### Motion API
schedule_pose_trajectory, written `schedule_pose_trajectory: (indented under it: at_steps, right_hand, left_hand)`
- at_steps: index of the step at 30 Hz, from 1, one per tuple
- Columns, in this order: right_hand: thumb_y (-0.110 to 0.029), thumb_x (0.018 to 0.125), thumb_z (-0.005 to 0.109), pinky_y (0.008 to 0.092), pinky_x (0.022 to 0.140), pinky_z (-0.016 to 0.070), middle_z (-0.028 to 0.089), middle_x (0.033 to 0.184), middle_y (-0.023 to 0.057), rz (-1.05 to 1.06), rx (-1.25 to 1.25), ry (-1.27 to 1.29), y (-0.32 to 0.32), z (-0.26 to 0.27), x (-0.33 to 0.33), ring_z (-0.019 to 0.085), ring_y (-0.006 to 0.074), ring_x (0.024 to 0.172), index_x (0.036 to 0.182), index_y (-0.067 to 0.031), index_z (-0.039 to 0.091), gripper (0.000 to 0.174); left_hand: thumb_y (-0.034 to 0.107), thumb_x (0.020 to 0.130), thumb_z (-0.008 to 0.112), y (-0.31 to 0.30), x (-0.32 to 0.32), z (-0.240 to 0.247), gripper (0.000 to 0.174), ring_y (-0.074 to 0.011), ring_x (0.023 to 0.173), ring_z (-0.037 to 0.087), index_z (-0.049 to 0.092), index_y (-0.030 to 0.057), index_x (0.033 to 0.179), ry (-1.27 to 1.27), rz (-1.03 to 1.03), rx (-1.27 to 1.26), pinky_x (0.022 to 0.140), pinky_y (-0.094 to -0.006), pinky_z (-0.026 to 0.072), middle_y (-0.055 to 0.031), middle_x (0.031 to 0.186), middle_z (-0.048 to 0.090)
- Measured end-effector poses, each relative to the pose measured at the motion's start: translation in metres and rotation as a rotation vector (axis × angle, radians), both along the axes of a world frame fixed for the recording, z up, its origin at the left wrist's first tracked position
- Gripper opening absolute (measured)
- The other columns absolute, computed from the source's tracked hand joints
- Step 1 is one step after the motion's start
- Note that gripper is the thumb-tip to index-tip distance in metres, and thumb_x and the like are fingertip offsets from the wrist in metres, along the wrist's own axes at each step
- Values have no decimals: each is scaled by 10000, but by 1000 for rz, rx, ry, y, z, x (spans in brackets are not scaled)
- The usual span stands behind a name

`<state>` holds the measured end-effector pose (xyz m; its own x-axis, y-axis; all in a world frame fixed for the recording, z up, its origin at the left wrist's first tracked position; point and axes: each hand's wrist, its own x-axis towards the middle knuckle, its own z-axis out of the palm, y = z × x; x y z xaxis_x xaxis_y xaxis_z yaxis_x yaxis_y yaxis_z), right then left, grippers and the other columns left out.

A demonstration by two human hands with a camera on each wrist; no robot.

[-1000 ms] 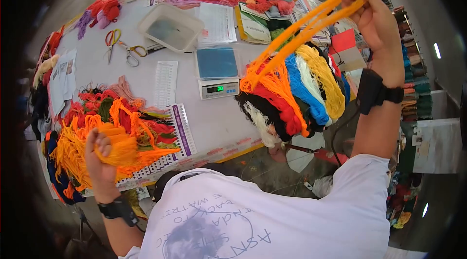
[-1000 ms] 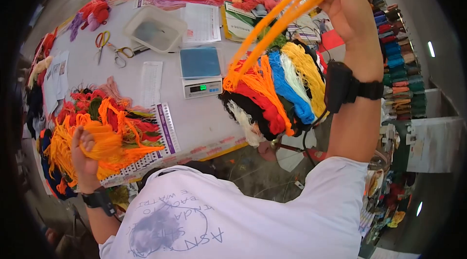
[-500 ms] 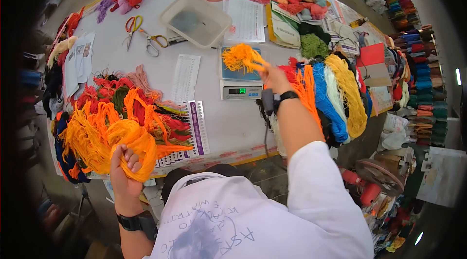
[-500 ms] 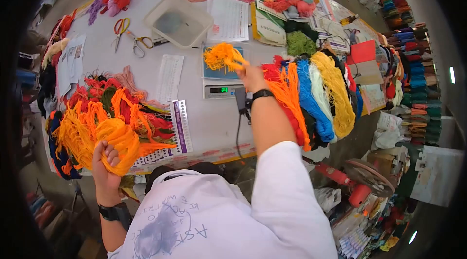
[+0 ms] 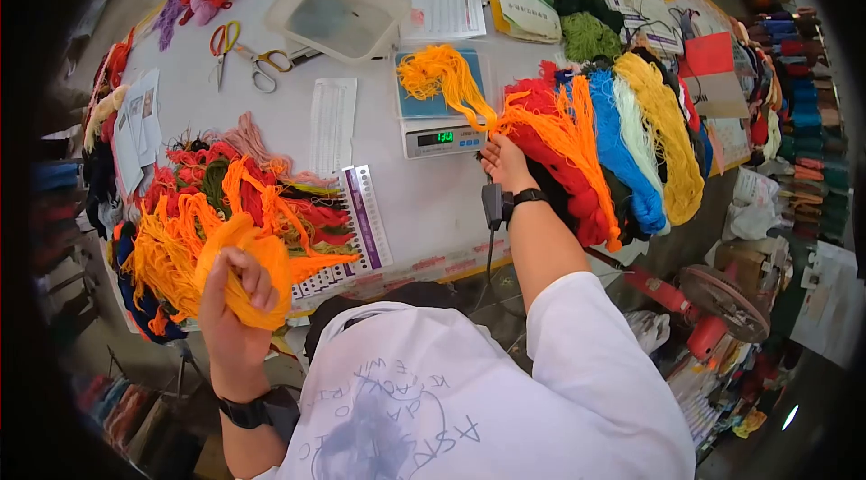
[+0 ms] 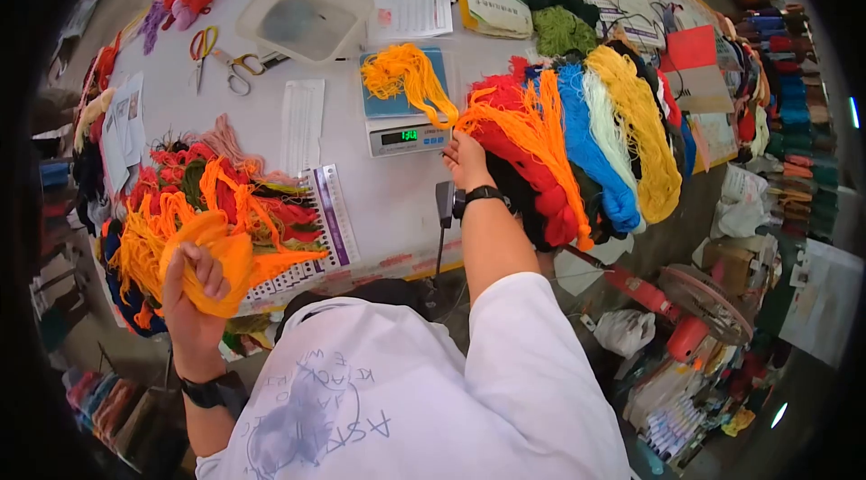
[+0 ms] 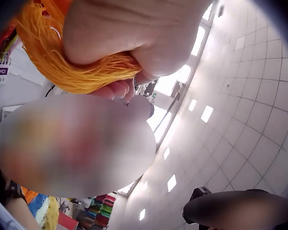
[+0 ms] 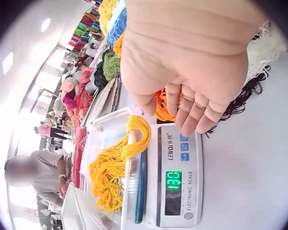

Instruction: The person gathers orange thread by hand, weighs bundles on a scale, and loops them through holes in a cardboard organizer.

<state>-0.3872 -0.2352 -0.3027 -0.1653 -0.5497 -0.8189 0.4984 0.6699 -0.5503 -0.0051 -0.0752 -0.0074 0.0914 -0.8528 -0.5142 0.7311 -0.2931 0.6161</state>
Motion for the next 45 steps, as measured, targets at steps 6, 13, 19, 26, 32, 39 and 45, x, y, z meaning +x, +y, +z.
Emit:
schedule_pose_trajectory:
  at_steps: [6, 13, 19, 26, 32, 39, 45]
  right_hand:
    - [-277, 832, 627, 378, 757, 402, 517, 1006, 62, 4, 14, 31, -17, -4, 10, 500, 191, 874, 1142, -92, 509, 380]
    - [-274, 829, 634, 381, 795, 386, 503, 1076, 83, 19, 41, 87, -28, -1, 16, 485, 204, 940, 1176, -89, 492, 419]
    - [-303, 823, 646, 366, 821, 380, 522, 1035, 63, 52, 44, 109, -31, 2, 20, 482, 195, 960, 1176, -107, 489, 433]
    - [-288, 821, 642, 333, 776, 402, 563, 942, 29, 31, 60, 89, -29, -5, 23, 514, 167, 891, 1110, -119, 544, 349]
    - [-216, 814, 581, 347, 642, 406, 570, 750, 53, 349, -482, 901, -23, 57, 58, 525, 149, 689, 908, -38, 576, 201]
    - [-136, 864, 580, 234, 573, 431, 559, 714, -4, 1144, -740, 1, 105, 282, 212, 509, 69, 640, 894, -3, 574, 136]
    - [-115, 885, 574, 211, 624, 503, 645, 815, 61, 1107, -605, -88, 131, 313, 226, 620, 91, 679, 936, 30, 595, 154]
  left_hand:
    - [232, 971, 431, 7, 9, -33, 172, -98, 640, 427, 497, 74, 948, -78, 82, 164, 586, -242, 381, 0, 765, 438]
    - [230, 964, 448, 15, 13, -40, 167, -97, 641, 427, 504, 76, 929, -59, 135, 187, 594, -244, 386, -1, 764, 437]
    - [226, 957, 440, 19, 16, -42, 182, -118, 660, 435, 523, 69, 917, -33, 107, 144, 628, -267, 378, -15, 766, 452]
    - [214, 944, 459, 23, 18, -40, 169, -125, 660, 440, 530, 63, 917, -25, 110, 145, 622, -273, 380, -20, 759, 456]
    - [224, 934, 477, 25, 13, -41, 188, -121, 702, 484, 558, 55, 925, 14, 18, 105, 658, -250, 410, -24, 791, 515]
    - [172, 914, 538, 17, -13, -22, 280, -92, 730, 533, 599, -20, 1109, -84, -218, -39, 648, -229, 430, -14, 832, 570]
    - [112, 885, 584, 24, 5, 2, 402, -90, 718, 542, 484, -28, 1248, 20, -63, -121, 676, -247, 453, -21, 853, 594]
